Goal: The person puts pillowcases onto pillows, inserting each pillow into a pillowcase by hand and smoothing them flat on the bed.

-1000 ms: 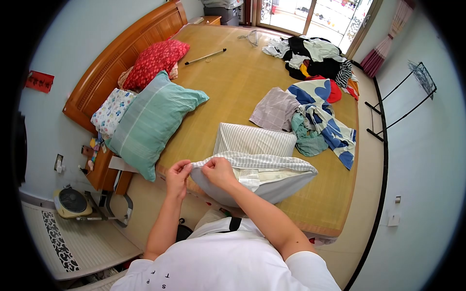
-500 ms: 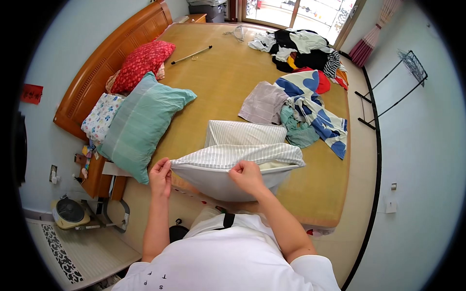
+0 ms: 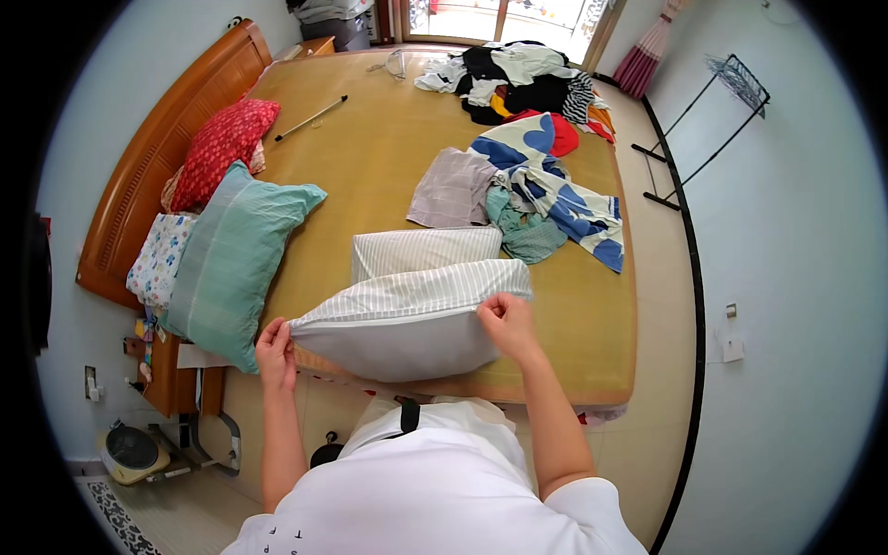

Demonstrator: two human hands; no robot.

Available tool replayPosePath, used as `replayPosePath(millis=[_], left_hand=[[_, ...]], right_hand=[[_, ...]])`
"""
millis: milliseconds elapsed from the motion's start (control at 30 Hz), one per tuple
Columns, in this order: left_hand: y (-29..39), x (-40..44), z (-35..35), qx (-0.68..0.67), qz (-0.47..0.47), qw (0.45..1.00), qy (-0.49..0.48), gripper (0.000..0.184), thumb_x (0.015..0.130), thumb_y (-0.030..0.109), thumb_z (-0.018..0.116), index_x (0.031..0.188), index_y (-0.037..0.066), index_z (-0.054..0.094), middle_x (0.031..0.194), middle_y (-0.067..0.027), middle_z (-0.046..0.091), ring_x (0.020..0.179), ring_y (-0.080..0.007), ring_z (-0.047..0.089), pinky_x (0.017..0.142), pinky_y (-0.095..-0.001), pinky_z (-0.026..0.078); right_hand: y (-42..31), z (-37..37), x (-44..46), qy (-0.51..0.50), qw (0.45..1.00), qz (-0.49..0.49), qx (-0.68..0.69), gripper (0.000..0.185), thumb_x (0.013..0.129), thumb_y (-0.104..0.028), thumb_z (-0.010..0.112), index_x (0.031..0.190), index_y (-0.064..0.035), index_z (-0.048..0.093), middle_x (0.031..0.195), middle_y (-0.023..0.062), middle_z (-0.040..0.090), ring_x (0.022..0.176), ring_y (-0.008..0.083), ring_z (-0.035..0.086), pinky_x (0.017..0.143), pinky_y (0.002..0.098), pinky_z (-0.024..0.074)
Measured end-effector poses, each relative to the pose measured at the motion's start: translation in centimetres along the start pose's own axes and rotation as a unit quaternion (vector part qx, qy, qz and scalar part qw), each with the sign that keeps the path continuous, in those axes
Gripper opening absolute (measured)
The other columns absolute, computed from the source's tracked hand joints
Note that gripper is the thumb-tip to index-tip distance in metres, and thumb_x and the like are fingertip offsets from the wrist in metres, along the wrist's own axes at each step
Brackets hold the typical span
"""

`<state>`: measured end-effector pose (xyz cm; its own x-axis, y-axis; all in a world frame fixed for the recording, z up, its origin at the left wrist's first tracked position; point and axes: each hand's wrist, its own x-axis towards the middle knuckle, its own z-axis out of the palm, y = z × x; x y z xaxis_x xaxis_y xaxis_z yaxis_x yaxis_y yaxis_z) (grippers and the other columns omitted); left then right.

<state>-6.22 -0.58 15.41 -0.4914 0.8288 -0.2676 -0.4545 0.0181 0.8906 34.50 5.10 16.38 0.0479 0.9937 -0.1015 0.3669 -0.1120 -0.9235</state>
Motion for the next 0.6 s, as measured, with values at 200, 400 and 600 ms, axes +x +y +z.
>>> replayPosePath(millis=[200,400,600], left_hand=[[-0.3,0.0,-1.0,0.016,-0.006,1.000,0.006,0.017,0.089,0.002,0.063,0.106,0.001,0.060,0.088,-0.0023,0.061,0.068,-0.0064,0.052,0.057,-0.0183,0.042],[-0.3,-0.2,-1.0,0.019,-0.001,0.999,0.027,0.018,0.088,0.001,0.063,0.105,-0.001,0.060,0.085,-0.0015,0.061,0.063,-0.0054,0.049,0.054,-0.0176,0.040],[-0.5,-0.3,-1.1,0.024,0.005,0.999,0.029,0.015,0.088,0.001,0.064,0.103,0.000,0.060,0.084,-0.0013,0.060,0.062,-0.0054,0.049,0.054,-0.0178,0.040]], right_hand=[[1.0,-3.1,0.5,0.064,0.996,-0.031,-0.059,0.015,0.081,-0.016,0.066,0.080,-0.0003,0.065,0.064,0.0040,0.061,0.058,0.0108,0.055,0.055,0.0266,0.0443],[1.3,-5.6,1.1,0.107,0.991,-0.022,-0.072,0.015,0.082,-0.014,0.066,0.082,0.0002,0.065,0.066,0.0054,0.062,0.059,0.0125,0.056,0.056,0.0274,0.0451],[2.0,-7.4,1.8,0.130,0.988,-0.017,-0.084,0.014,0.081,-0.014,0.066,0.081,0.0001,0.065,0.065,0.0052,0.062,0.059,0.0125,0.056,0.056,0.0275,0.0448]])
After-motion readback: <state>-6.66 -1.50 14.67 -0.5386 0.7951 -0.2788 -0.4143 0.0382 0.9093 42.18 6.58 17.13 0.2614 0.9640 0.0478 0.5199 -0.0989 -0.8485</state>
